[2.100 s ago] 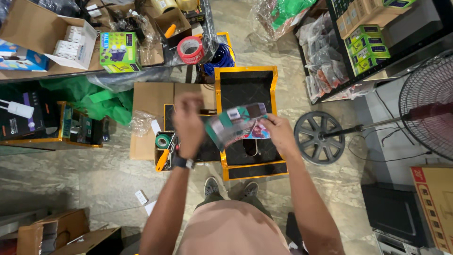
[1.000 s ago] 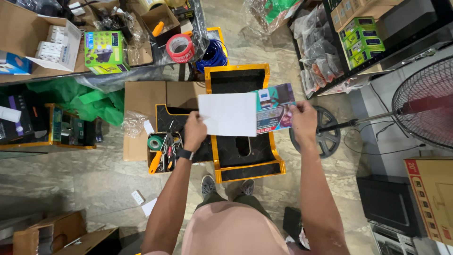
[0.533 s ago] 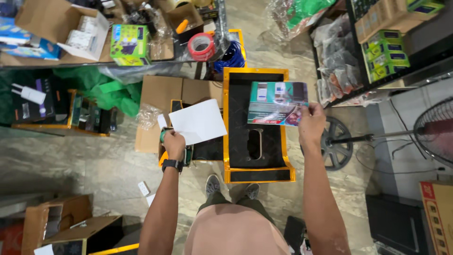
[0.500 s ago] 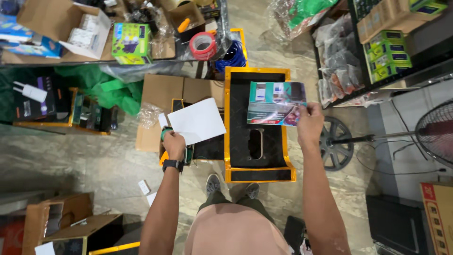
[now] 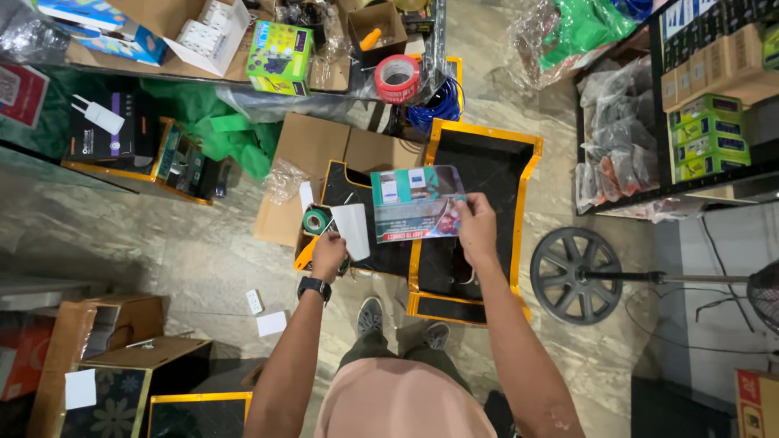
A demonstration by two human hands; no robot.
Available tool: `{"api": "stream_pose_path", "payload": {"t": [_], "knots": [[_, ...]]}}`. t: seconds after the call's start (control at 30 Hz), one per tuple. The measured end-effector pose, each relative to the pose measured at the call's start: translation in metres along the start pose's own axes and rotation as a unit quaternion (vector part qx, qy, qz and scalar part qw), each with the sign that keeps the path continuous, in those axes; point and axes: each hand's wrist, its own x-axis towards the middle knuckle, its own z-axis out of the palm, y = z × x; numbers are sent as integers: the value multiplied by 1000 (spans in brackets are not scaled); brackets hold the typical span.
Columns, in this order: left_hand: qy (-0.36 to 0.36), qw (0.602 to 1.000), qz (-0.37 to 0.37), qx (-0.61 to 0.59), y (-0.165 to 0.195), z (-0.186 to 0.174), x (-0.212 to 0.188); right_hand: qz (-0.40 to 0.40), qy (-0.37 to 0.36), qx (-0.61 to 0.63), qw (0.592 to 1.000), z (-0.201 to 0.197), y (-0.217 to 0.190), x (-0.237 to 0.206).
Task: The person wires a power supply unit and cables into a small wooden cabinet, connecting plugs and arranging wires inside the compartment. They then close the cabinet's black panel, screw a knob onto the front, and place a printed paper into the cabinet's slot.
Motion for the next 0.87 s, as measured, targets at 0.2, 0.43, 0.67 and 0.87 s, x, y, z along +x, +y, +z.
{"api": "stream_pose_path", "payload": {"t": [0.2,0.43,0.67,0.87], "knots": [[87,990,90,-60,22,5,-3,20,-12,35,999,-12,11,-1],[-129,939,305,-95,116,30,-25,21,1,170,985,-46,7,11],[-227,899,373,-35,163,77,0,27,64,140,988,-106,-12,25],[-316,898,305,21,162,109,18,31,117,-45,992,-123,-12,36]]}}
